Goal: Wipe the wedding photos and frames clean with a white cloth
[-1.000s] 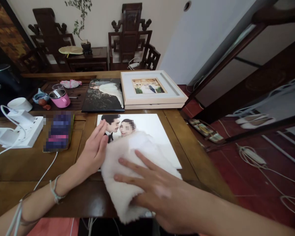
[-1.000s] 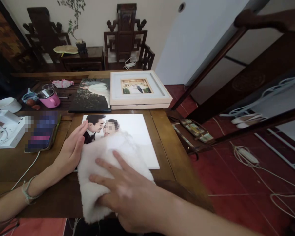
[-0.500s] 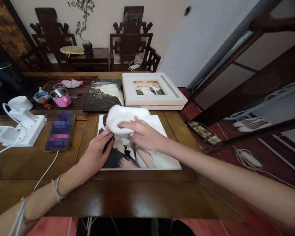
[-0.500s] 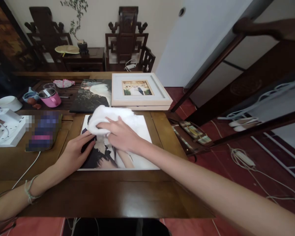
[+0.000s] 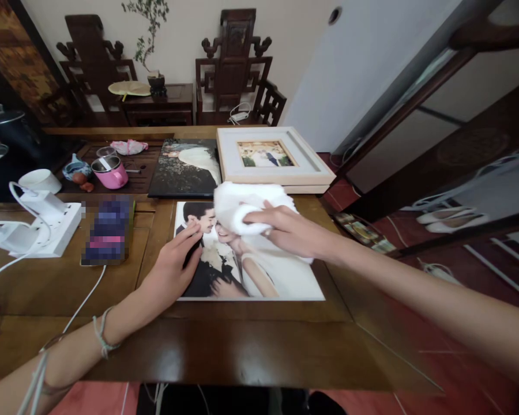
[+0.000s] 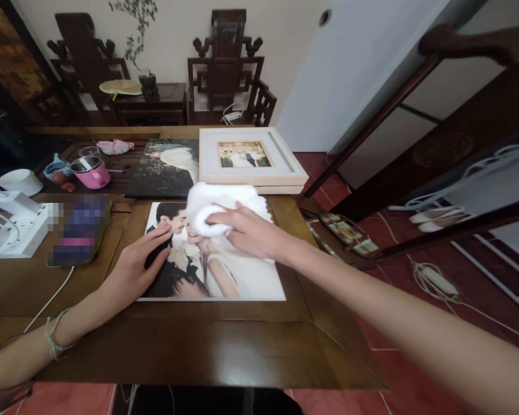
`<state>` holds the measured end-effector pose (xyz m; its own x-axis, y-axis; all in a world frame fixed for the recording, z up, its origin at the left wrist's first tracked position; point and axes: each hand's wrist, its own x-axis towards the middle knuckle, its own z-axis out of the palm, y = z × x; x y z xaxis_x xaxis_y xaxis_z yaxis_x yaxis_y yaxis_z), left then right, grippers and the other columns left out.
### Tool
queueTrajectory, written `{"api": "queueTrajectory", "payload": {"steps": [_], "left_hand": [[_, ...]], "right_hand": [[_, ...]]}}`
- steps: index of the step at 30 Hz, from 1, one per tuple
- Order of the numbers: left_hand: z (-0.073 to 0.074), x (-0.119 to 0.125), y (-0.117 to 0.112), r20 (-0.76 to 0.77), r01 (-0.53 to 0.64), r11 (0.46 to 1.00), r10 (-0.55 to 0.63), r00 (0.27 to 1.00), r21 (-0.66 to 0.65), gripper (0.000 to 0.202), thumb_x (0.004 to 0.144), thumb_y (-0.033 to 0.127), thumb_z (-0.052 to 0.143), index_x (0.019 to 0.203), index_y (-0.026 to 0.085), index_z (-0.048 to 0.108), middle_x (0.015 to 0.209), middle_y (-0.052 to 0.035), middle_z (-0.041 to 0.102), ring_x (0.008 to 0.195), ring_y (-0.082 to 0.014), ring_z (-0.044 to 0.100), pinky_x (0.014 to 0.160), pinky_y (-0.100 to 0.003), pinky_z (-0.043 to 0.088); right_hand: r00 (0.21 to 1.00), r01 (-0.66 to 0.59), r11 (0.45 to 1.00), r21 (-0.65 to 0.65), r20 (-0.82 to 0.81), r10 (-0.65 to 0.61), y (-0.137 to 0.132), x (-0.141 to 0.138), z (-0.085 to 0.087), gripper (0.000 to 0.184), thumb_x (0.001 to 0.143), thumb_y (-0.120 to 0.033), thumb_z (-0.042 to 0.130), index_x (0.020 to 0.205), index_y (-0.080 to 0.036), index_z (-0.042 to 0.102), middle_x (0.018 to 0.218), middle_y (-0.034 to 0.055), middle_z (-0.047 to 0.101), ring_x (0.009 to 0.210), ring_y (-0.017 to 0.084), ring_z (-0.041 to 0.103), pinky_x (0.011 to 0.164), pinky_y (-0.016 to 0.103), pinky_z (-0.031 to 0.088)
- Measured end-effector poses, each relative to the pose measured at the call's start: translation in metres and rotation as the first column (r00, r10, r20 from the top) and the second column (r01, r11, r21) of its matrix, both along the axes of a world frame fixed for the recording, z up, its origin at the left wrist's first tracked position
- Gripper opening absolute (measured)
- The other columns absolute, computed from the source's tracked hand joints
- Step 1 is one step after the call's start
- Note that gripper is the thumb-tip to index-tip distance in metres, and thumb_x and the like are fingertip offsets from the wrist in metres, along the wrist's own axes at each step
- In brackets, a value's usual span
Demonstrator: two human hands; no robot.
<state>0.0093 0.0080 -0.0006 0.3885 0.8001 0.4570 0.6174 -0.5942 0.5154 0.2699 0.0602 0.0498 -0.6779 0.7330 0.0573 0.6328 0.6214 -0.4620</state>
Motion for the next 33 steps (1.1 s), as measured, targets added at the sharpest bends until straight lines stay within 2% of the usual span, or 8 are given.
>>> {"api": "queueTrajectory", "payload": {"steps": [5,9,14,17,20,25,29,33], "left_hand": [[0.0,0.0,0.001,0.022,-0.011,1.0,0.011,1.0,-0.024,0.033,0.094,0.023,0.049,0.123,0.012,0.06,0.134,-0.0166,0.058,0.129,-0.0258,0.051,0.109,-0.047,0.042],[0.001,0.0,0.001,0.039,-0.02,0.997,0.023,0.999,-0.073,0.037,0.094,0.024,0.049,0.129,0.013,0.056,0.143,-0.0159,0.05,0.136,-0.0264,0.042,0.114,-0.048,0.035],[0.005,0.002,-0.002,0.001,-0.032,0.991,0.032,0.999,-0.133,0.043,0.095,0.028,0.047,0.136,0.016,0.049,0.149,-0.0136,0.042,0.14,-0.0259,0.035,0.116,-0.049,0.03],[0.005,0.004,-0.004,-0.06,-0.044,0.988,0.035,0.998,-0.151,0.047,0.096,0.029,0.044,0.141,0.013,0.044,0.152,-0.0151,0.037,0.143,-0.0256,0.03,0.117,-0.048,0.027],[0.004,0.003,-0.005,-0.107,-0.034,0.989,0.018,0.994,-0.146,0.049,0.097,0.028,0.042,0.142,0.011,0.04,0.153,-0.0164,0.034,0.144,-0.0258,0.026,0.117,-0.049,0.026],[0.002,0.001,-0.004,-0.14,-0.013,0.991,-0.005,0.99,-0.131,0.046,0.098,0.027,0.041,0.141,0.01,0.042,0.154,-0.0172,0.032,0.145,-0.026,0.024,0.117,-0.048,0.026],[0.002,0.002,-0.004,-0.141,-0.018,0.99,-0.002,0.99,-0.138,0.047,0.098,0.027,0.041,0.142,0.012,0.04,0.154,-0.0166,0.032,0.145,-0.0262,0.024,0.117,-0.05,0.027],[0.001,0.002,-0.004,-0.115,-0.019,0.992,0.005,0.993,-0.123,0.046,0.097,0.026,0.042,0.142,0.014,0.041,0.153,-0.0159,0.034,0.144,-0.0265,0.026,0.117,-0.049,0.028]], "right_hand": [[0.995,0.075,0.997,0.035,0.056,-0.077,-0.005,0.059,-0.016,0.053,0.066,-0.006,0.038,0.111,-0.02,0.062,0.141,0.0062,0.053,0.134,0.027,0.042,0.113,0.056,0.025],[0.997,0.018,0.998,0.066,0.078,-0.023,-0.039,0.065,-0.017,0.048,0.063,-0.002,0.039,0.1,-0.018,0.065,0.156,0.0083,0.028,0.143,0.027,0.021,0.115,0.059,0.017],[0.976,-0.192,0.981,0.025,0.113,0.189,-0.101,0.041,-0.002,0.045,0.059,0.004,0.039,0.084,-0.023,0.066,0.148,0.0007,0.043,0.144,0.023,0.017,0.117,0.059,0.011],[0.953,-0.271,0.962,-0.01,0.134,0.27,-0.113,0.035,0.006,0.043,0.06,0.005,0.04,0.081,-0.024,0.065,0.146,-0.0014,0.045,0.144,0.022,0.018,0.117,0.059,0.012],[0.958,-0.264,0.964,-0.025,0.109,0.265,-0.097,0.039,0.005,0.047,0.059,0.006,0.039,0.085,-0.023,0.065,0.146,-0.0012,0.045,0.143,0.021,0.02,0.118,0.056,0.011],[0.99,-0.125,0.992,-0.016,0.071,0.126,-0.036,0.056,-0.009,0.046,0.059,-0.002,0.041,0.093,-0.02,0.066,0.156,0.0028,0.025,0.143,0.029,0.016,0.116,0.058,0.016],[0.996,-0.053,0.998,-0.015,0.072,0.054,0.007,0.062,-0.015,0.049,0.061,-0.004,0.04,0.1,-0.021,0.065,0.153,0.0028,0.034,0.142,0.028,0.023,0.115,0.056,0.018],[0.998,-0.061,0.998,0.033,0.023,0.061,0.013,0.057,-0.016,0.05,0.061,-0.004,0.038,0.101,-0.02,0.062,0.149,0.0062,0.042,0.141,0.025,0.027,0.117,0.056,0.013]]}}
